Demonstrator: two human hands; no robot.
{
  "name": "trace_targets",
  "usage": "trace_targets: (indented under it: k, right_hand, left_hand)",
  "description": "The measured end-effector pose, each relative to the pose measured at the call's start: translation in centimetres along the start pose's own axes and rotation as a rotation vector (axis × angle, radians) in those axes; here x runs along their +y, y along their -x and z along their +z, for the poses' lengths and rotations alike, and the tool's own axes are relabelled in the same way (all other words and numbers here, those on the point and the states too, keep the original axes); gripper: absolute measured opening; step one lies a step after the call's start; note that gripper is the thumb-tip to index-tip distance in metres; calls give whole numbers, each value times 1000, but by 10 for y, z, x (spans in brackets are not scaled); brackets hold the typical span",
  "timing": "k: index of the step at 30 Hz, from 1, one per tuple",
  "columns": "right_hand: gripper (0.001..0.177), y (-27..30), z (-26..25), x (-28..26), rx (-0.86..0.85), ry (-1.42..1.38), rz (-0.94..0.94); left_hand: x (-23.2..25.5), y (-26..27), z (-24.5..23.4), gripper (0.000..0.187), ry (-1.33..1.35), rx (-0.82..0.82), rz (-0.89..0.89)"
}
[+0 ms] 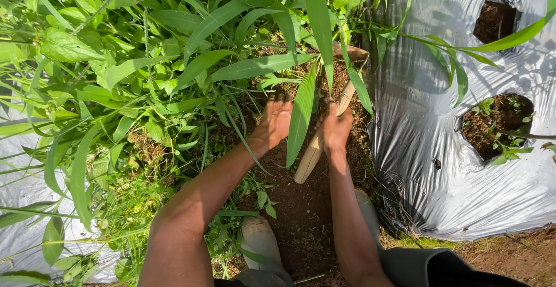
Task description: The person sits cross-legged on the ground and uses a small hand hoe to loosen soil and remove weeds from around plants. They repeatedly dig into the soil, pull out weeds by hand, and clear the area around the base of the plants.
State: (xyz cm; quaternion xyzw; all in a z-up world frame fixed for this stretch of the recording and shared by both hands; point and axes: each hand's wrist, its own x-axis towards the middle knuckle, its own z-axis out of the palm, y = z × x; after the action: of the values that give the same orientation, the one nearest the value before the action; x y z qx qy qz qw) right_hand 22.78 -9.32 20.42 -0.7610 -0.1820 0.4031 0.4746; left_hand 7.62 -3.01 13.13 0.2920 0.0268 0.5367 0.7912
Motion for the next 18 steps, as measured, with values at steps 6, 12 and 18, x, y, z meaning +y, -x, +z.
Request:
trace_targets:
  k: [6,12,18]
  right_hand:
    - [42,-2,14,2,-28,31,-9]
    - [44,31,-6,-31,-177,96,87]
    - [54,1,2,-36,-109,5,-70]
  left_hand:
    - [-35,-9,-36,39,-186,-181,275]
    - [-42,-11,-71,83,-1267,-408,157]
    - [26,-33,32,77,-2301,-354,-493]
